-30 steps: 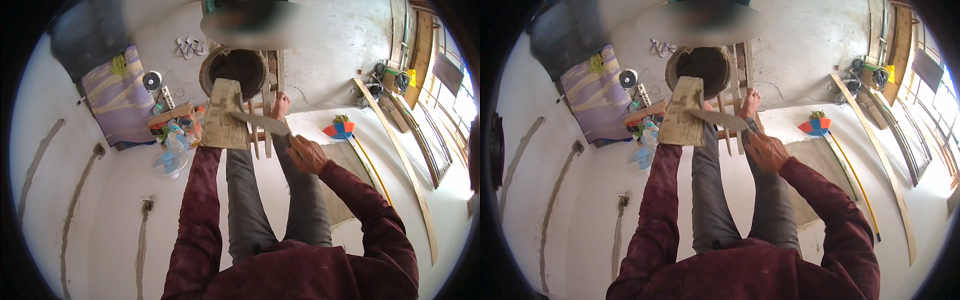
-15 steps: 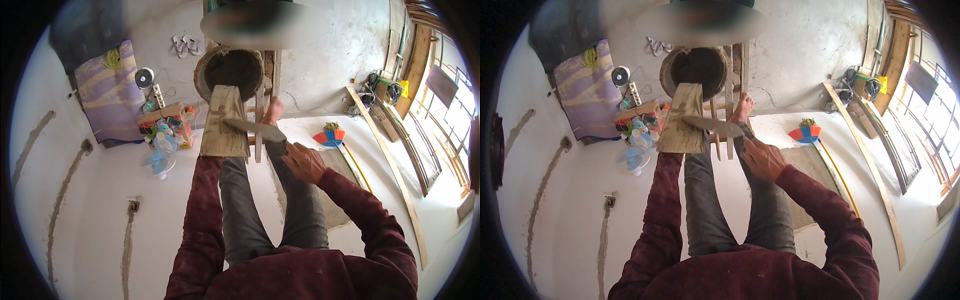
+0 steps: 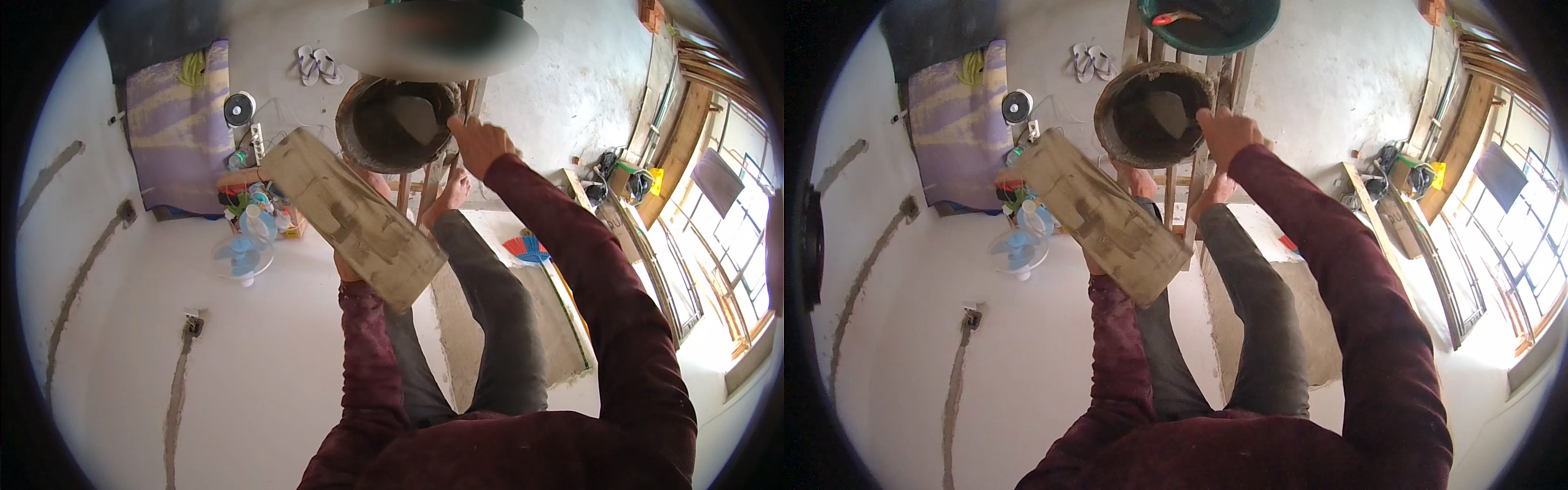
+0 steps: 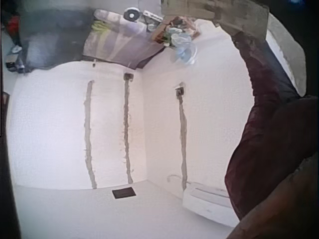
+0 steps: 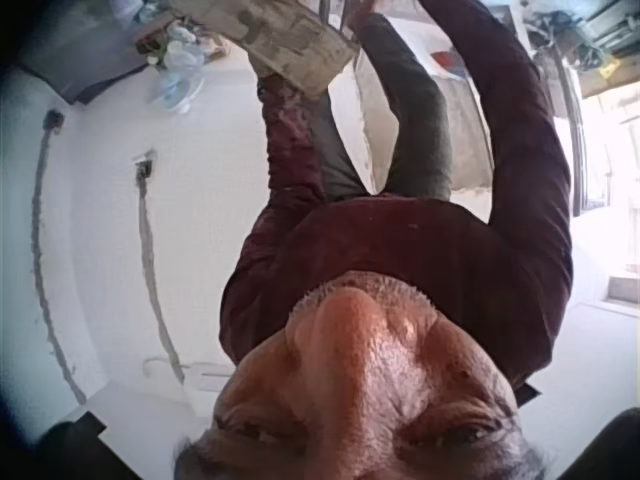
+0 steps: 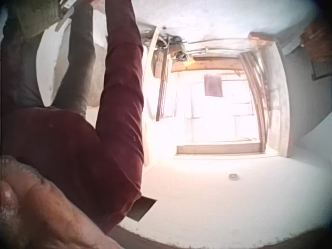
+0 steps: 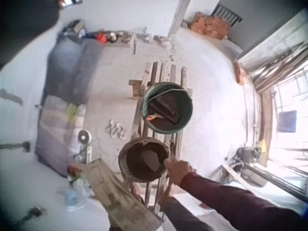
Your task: The person applies plaster to a ceiling joint using a trowel and a hawk, repeatedly loading the trowel with plaster from a bucket on a ladder.
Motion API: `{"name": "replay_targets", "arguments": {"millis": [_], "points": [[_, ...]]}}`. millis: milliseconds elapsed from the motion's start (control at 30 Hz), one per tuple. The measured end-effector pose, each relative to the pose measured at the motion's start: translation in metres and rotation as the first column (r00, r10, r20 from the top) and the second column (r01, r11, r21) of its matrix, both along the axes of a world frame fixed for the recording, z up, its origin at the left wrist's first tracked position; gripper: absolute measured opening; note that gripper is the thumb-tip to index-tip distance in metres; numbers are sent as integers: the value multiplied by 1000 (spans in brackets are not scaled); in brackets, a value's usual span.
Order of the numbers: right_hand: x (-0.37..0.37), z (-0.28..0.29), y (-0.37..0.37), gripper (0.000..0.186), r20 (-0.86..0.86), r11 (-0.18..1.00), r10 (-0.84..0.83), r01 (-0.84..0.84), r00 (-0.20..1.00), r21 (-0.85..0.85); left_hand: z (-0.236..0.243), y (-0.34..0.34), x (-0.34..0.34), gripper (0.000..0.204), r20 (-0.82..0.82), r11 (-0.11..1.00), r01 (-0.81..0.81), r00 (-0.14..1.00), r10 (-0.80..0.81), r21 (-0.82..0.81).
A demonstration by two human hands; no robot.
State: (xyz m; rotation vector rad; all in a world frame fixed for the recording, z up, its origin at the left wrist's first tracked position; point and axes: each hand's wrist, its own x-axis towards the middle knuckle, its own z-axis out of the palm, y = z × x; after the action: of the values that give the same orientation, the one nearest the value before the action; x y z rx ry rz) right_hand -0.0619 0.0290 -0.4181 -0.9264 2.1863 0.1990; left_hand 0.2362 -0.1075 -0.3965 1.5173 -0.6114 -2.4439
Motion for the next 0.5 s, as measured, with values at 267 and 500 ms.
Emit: {"name": "replay_targets", "arguments": {"millis": [267, 500], "points": [[3, -50, -49, 24, -244, 997, 80, -77, 966, 22, -84, 20, 76, 66, 510, 440, 663, 748, -424, -606], [9, -66, -44, 20, -182, 999, 35, -37, 983, -11, -70, -9, 43, 65, 155, 931, 159, 982, -112, -328]]}}
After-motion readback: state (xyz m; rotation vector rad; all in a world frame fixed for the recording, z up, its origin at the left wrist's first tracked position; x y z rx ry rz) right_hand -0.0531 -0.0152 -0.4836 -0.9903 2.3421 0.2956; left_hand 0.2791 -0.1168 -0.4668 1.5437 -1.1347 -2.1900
